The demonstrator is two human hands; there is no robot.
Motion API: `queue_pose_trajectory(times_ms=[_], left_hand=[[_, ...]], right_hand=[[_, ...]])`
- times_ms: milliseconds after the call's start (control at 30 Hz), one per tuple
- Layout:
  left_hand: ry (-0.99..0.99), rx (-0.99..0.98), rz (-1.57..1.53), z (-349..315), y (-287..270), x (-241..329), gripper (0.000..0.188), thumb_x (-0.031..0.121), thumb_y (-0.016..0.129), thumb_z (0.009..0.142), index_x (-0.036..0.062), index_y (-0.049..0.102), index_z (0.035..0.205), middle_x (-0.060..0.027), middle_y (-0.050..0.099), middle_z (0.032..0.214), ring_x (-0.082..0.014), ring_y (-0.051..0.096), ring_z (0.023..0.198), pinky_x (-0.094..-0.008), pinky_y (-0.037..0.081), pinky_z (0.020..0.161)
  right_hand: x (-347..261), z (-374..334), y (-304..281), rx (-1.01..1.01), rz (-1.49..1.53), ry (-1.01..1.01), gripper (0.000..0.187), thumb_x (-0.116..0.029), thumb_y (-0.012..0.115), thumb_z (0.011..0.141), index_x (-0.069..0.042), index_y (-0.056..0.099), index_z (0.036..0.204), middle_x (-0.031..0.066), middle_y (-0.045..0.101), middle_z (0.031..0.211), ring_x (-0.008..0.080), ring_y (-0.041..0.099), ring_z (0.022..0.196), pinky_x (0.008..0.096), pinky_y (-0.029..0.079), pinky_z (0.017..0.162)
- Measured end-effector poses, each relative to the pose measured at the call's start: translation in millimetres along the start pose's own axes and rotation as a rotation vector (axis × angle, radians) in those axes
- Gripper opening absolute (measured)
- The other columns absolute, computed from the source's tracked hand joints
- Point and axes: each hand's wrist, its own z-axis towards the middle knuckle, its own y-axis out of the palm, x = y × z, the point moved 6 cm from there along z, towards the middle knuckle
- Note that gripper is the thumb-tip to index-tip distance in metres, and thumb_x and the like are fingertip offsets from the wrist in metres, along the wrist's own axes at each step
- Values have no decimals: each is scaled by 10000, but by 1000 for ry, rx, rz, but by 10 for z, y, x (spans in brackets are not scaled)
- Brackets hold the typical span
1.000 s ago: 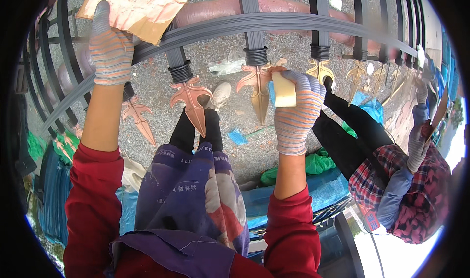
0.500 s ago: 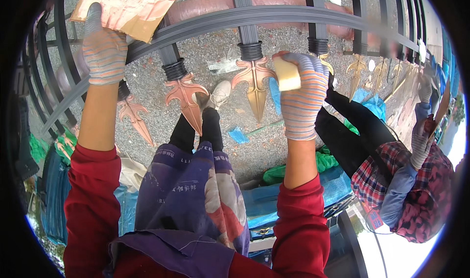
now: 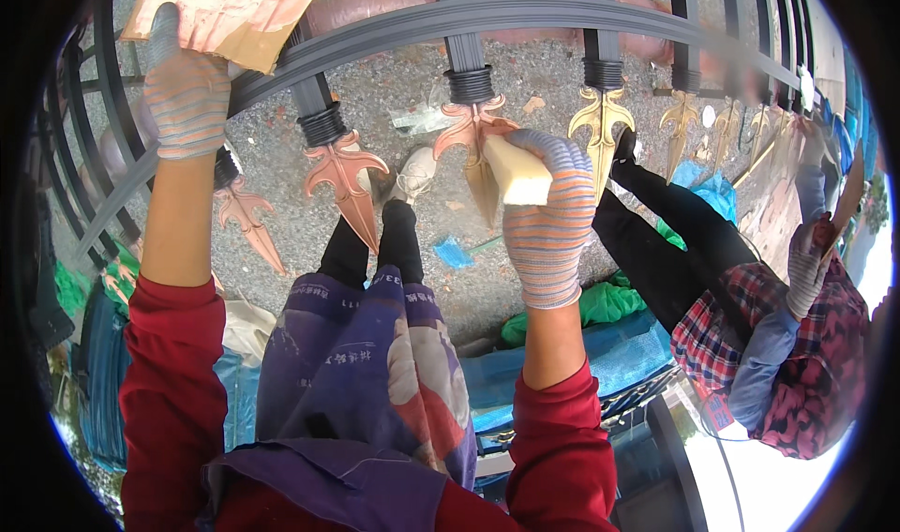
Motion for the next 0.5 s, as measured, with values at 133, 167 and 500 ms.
queue_pose_trajectory(times_ms=[133, 167, 500], left_hand=[[2, 9, 2, -32, 7, 11, 499, 295, 470, 1021, 3, 388, 1417, -106, 533, 1385, -244, 527, 1256, -383, 420, 1067], [2, 8, 7, -46, -1, 8, 500, 295, 471, 1020, 3, 388, 1417, -106, 533, 1385, -244, 527, 1256, -383, 420, 1067], [7, -16, 21, 7, -11, -2, 502, 292, 480, 1017, 4, 386, 1417, -108, 533, 1386, -242, 527, 1256, -381, 419, 1069]], right_hand=[[62, -368, 54, -81, 178, 145, 241, 18, 642, 798, -29, 641, 1034, 125, 669, 962, 259, 651, 886, 342, 514, 804], [36, -507, 62, -104, 265, 194, 246, -1, 569, 783, -43, 652, 1010, 153, 661, 934, 332, 639, 849, 391, 502, 768], [-180, -84, 101, 24, -46, -106, 289, 5, 664, 682, -82, 632, 955, 120, 626, 843, 343, 584, 787, 411, 453, 706]])
